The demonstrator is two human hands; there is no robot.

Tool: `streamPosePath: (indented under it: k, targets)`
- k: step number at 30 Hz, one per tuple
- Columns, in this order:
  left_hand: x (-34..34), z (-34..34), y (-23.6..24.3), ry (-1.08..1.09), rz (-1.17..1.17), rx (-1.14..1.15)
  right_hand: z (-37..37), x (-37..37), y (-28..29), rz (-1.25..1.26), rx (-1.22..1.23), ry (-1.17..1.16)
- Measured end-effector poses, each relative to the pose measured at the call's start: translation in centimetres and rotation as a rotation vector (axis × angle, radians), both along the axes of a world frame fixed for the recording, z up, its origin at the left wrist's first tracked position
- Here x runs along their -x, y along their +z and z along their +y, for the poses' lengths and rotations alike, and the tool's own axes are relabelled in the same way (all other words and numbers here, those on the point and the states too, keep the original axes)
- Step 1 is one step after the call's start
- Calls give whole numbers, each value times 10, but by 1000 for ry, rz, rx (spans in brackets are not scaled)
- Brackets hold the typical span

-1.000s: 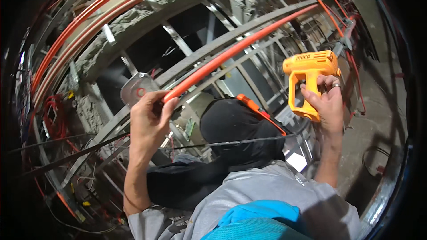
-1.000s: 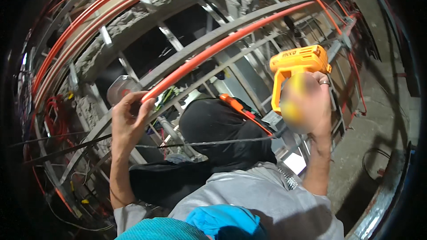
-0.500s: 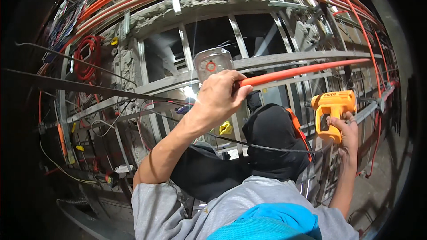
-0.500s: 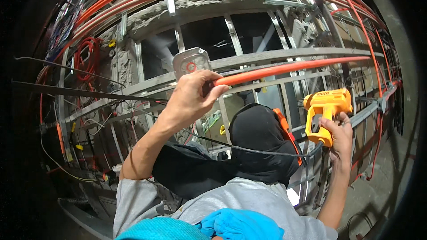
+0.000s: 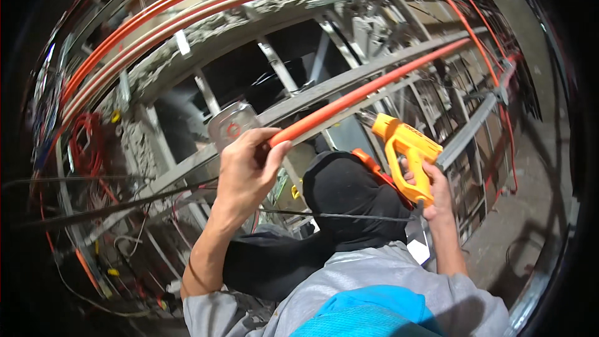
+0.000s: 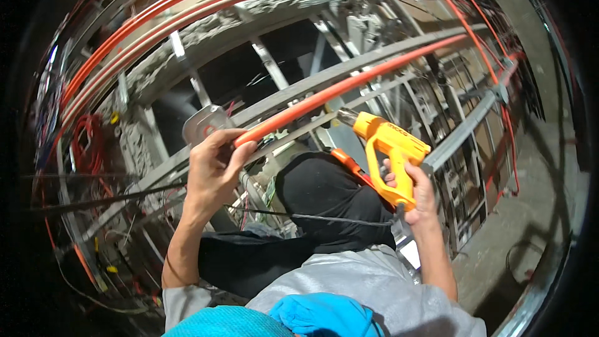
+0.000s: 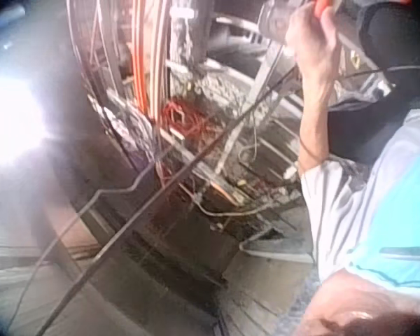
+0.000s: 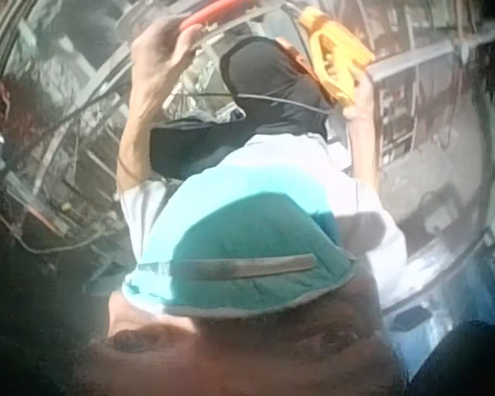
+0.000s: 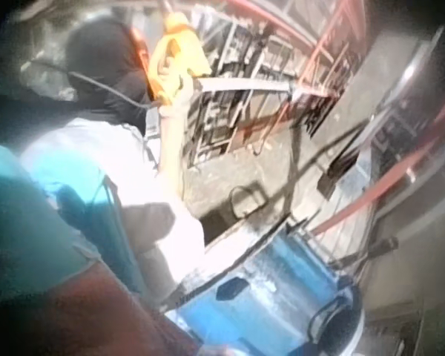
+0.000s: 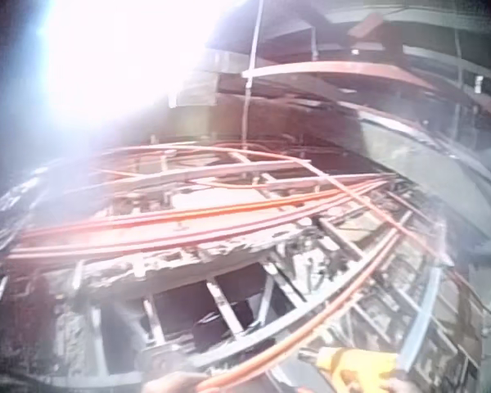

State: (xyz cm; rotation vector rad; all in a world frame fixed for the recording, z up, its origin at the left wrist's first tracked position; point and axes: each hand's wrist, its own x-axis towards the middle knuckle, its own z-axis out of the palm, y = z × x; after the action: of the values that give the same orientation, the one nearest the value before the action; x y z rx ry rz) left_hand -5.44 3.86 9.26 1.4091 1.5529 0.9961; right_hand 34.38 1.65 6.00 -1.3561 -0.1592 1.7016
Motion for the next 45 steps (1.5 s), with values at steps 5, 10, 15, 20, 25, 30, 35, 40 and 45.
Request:
streamPosePath:
  k: [5,10,15,20,25,30,35,40,45]
  targets:
    - [-5,9,-8,-3,-110,-17,-8,-12,-32,92,-38,-94]
    - [-7,10,-14,2,-218,16,-4,-22,-34,305,-75,-89]
    - [-10,12,-10,29,-257,6,-2,-20,-37,459,-143,-86]
    - [-10,12,-18,37,-236,-9,18,-10,-55,73,6,-58]
    - [-12,12,-14,35,-196,-37,22,-22,-99,92,-23,0]
    - [-15,12,-12,42,-128,-72,32,-20,-96,272,-25,105]
    - [-14,11,-11,53,-159,-49,33,21,-94,525,-323,-50]
    - [-18,10,-8,42,-198,-27,40,24,-91,706,-228,66]
    - [-13,9,-18,54,-180,-48,53,39,-106,288,2,-64]
